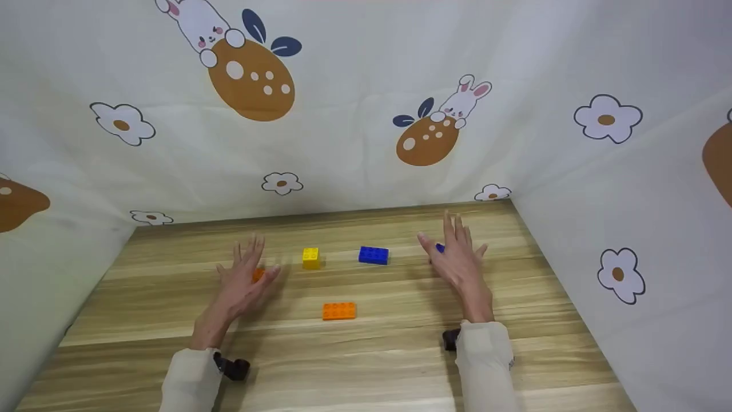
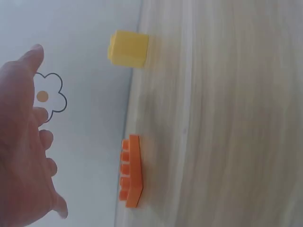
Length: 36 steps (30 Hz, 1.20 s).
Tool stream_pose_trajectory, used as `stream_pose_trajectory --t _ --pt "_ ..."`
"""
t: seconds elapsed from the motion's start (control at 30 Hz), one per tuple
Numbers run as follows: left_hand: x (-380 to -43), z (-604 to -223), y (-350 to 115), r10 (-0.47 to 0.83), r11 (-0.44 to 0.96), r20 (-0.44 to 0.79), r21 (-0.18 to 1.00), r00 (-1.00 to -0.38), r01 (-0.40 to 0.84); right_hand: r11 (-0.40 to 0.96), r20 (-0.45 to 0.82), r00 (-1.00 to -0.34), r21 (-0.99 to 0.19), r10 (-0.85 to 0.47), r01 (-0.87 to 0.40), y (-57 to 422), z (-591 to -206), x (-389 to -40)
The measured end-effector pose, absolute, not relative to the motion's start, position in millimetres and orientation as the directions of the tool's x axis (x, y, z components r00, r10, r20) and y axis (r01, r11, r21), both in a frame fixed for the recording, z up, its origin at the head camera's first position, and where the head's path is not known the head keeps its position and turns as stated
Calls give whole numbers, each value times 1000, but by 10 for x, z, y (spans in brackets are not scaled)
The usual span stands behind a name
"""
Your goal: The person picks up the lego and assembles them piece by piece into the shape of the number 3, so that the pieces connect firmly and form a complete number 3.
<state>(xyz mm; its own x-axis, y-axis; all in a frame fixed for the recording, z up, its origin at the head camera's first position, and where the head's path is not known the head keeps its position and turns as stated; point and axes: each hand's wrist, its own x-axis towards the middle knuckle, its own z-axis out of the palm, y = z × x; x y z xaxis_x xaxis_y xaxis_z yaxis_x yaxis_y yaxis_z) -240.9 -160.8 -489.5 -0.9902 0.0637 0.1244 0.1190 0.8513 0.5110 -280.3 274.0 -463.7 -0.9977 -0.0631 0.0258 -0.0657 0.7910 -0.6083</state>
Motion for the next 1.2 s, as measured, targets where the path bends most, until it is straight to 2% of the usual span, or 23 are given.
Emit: stream_pose_trajectory --t 0.2,0.37,0.57,0.8,1.0,1.2 --pt "-2346 -4903 -1469 80 749 111 649 -991 134 689 58 -997 -721 -47 -74 2791 -4662 -2783" --pt "-2295 -4901 -1313 88 609 105 782 -991 137 588 56 -998 -808 6 -42 2833 -4698 -2770" --pt "-2267 -4959 -1146 55 492 84 865 -995 100 331 3 -991 -943 136 42 2824 -4721 -2796" --pt "-2289 -4998 -1065 116 364 46 927 -992 85 76 -106 -964 -989 245 128 2844 -4746 -2861" --pt "-2280 -5048 -1004 196 363 -117 931 -974 -39 -54 -251 -949 -968 192 246 2887 -4820 -2892" --pt "-2283 -5061 -979 264 341 -190 935 -946 -92 -139 -309 -948 -945 78 296 2922 -4910 -2916"
